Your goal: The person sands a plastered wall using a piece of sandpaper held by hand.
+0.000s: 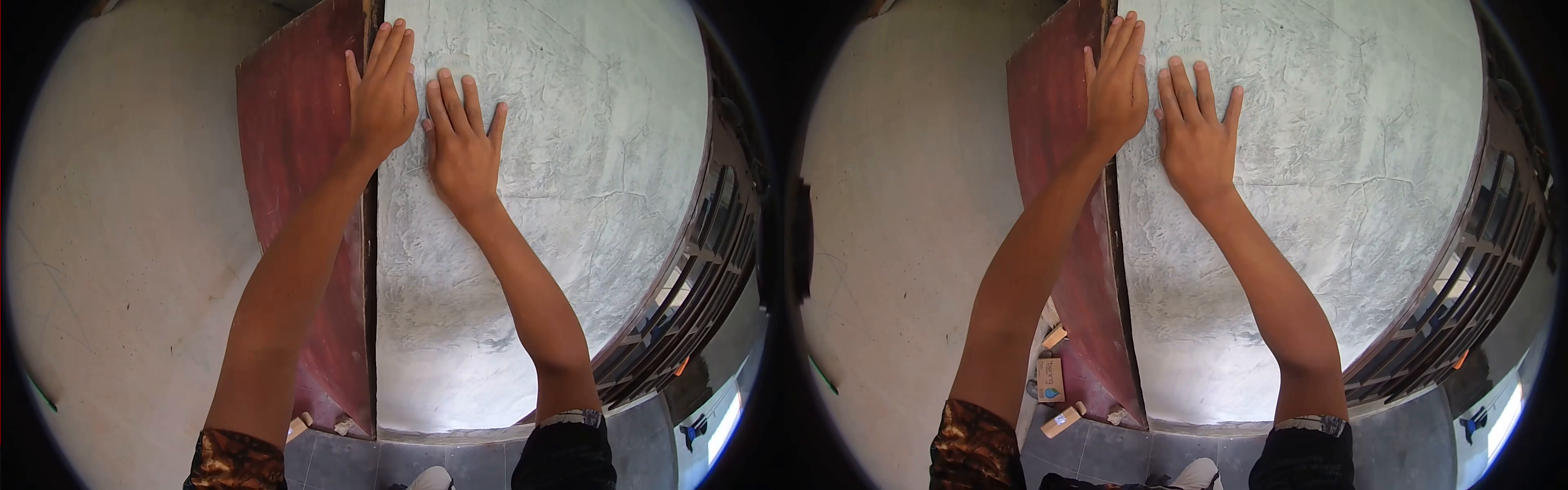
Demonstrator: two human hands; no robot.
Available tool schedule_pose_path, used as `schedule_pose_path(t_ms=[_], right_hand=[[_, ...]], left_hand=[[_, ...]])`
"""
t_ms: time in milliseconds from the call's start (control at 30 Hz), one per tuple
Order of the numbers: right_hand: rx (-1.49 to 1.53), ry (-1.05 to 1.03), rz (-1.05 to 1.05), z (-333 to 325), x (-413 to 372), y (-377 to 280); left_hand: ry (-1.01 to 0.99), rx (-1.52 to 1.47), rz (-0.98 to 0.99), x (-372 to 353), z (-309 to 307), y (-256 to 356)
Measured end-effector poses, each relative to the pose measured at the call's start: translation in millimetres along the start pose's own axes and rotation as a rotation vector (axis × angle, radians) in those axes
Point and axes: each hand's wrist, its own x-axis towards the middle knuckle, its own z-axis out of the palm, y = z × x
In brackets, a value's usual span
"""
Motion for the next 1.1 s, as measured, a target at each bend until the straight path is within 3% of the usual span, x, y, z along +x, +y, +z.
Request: schedule_pose_path(t_ms=[100, 200, 400, 600, 733, 833, 967, 1100], right_hand=[[-0.02, -0.005, -0.042, 10.1, 22.8, 13.3], [-0.074, 0.149, -0.046, 25.1, 79.2, 20.2], [0.01, 0.01, -0.018, 3.4, -4.2, 3.7], [-0.041, 0.07, -0.01, 20.8, 84.2, 25.8], [-0.002, 0.003, 0.007, 5.7, 4.8, 6.7], [-0.034, 0.007, -0.039, 2.2, 12.9, 9.1], [-0.102, 0.093, -0.05, 23.0, 90.7, 26.9], [-0.019, 0.079, -0.013, 10.6, 22.2, 9.7]], left_hand=[[-0.003, -0.007, -0.004, 0.8, -1.2, 0.9], [-0.008, -0.001, -0.018, 0.8, -0.4, 0.8], [0.031, 0.0, 0.009, -0.5, 3.1, -0.1], [-0.003, 0.034, 0.007, 1.8, 0.5, -1.0], [0.001, 0.029, 0.013, -0.4, -0.5, -0.1], [0.02, 0.006, -0.003, 2.7, 0.6, 1.1], [-0.006, 0.011, -0.015, 2.0, -0.5, 1.8], [0.004, 0.003, -0.006, 0.0, -0.3, 1.0]])
